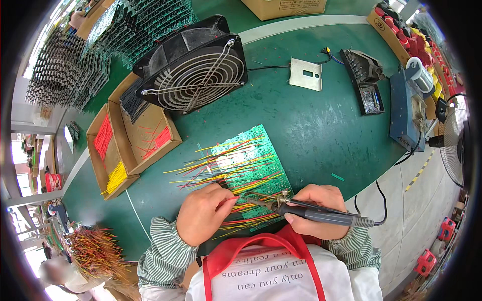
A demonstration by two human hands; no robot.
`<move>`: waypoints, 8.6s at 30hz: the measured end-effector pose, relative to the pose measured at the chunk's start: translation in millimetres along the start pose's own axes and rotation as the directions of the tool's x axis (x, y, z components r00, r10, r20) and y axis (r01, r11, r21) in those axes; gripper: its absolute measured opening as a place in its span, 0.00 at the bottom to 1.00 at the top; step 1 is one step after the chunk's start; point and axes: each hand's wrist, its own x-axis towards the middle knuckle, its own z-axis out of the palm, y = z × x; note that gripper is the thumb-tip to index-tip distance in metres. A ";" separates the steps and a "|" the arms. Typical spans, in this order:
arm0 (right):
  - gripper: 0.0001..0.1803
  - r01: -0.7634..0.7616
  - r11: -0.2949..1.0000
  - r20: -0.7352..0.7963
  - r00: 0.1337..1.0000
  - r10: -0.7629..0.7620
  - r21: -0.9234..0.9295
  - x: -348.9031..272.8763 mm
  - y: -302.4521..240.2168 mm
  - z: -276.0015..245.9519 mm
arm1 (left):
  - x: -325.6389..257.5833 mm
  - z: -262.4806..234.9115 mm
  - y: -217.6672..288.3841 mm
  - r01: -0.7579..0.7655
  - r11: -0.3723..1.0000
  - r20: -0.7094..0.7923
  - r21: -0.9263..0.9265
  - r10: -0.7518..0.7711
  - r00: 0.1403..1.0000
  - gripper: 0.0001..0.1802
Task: The person solders red and yellow wires to a circuit board using a soldering iron.
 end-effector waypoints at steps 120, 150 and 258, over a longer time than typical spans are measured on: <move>0.11 0.106 0.968 -0.242 0.969 -0.050 0.227 -29.2 17.6 -34.3 | 40.3 26.6 -38.8 0.073 0.992 0.297 -0.099 -0.041 0.954 0.08; 0.11 -0.015 1.000 -0.270 0.963 0.014 -0.002 -32.8 9.0 -48.8 | 48.8 18.2 44.7 -0.138 0.979 -0.102 0.147 0.154 0.983 0.05; 0.11 0.017 0.998 -0.104 0.994 -0.023 -0.058 -33.8 -3.6 -16.9 | -3.1 14.7 21.4 -0.070 0.995 -0.037 0.071 0.073 0.997 0.05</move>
